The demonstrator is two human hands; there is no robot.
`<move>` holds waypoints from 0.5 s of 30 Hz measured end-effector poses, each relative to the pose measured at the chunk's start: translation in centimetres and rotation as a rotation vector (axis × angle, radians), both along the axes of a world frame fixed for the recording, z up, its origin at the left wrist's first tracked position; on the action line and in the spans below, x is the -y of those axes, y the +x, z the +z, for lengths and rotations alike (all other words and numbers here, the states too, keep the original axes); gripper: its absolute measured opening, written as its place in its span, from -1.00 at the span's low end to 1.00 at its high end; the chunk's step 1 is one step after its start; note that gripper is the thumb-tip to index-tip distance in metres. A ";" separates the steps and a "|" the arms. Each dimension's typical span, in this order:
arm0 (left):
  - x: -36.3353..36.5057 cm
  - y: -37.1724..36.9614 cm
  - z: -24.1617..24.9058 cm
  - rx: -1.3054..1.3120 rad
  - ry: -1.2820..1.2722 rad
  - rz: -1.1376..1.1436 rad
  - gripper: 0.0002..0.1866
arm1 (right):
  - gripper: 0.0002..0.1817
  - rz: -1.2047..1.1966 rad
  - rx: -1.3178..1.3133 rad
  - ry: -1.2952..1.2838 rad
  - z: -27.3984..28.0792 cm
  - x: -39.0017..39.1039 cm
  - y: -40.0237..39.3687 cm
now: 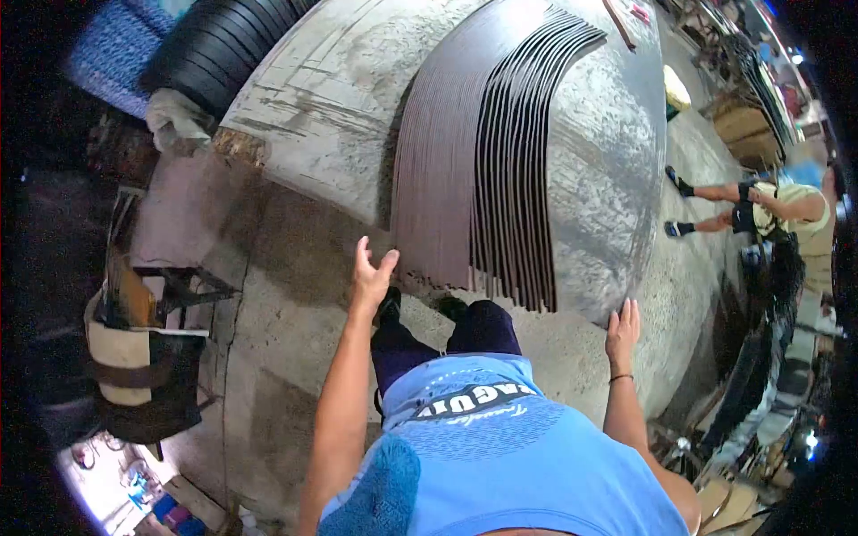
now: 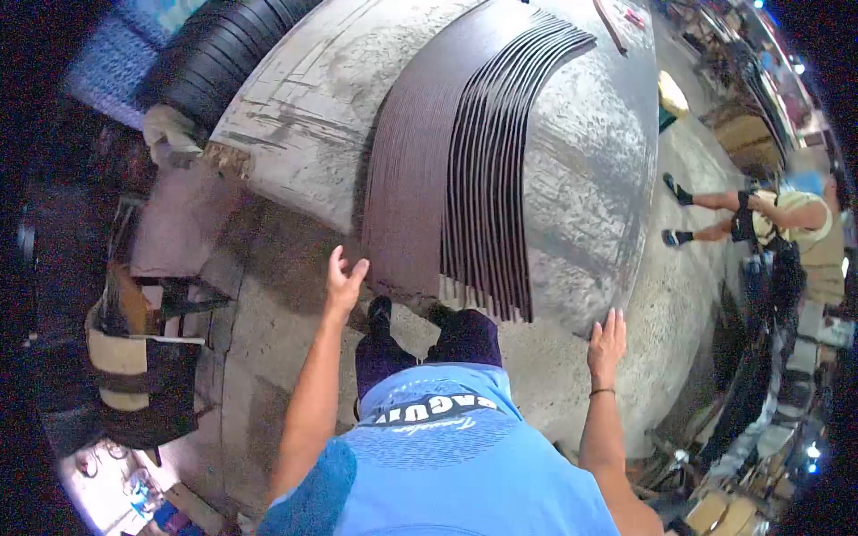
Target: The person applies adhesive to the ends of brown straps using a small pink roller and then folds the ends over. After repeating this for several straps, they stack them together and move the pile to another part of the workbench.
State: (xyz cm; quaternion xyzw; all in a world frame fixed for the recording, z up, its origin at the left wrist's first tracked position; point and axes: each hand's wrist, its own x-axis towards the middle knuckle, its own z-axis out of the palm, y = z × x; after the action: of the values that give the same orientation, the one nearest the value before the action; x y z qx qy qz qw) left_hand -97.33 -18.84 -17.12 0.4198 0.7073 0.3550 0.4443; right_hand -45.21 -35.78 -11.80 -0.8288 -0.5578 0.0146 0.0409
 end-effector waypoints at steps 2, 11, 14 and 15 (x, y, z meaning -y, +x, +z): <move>-1.5 -0.6 0.8 -0.010 -0.115 -0.082 -0.02 | -0.38 -0.164 -0.018 -0.018 -0.6 5.9 -2.7; -3.6 0.1 2.3 0.317 -0.225 -0.268 0.11 | -0.40 -0.650 -0.595 -0.491 -1.5 25.9 -19.8; -3.4 1.0 0.8 0.398 -0.281 -0.286 0.06 | -0.40 -0.803 -0.708 -0.471 1.6 24.6 -23.5; -3.5 1.2 0.4 0.481 -0.279 -0.292 0.02 | -0.38 -0.838 -0.733 -0.431 2.7 23.8 -24.4</move>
State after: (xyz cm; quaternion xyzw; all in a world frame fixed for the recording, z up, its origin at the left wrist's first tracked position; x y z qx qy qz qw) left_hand -96.11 -15.38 -16.69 0.3560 0.5561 0.2761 0.6984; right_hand -69.57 -59.53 -9.06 -0.9090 -0.1172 0.3949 0.0640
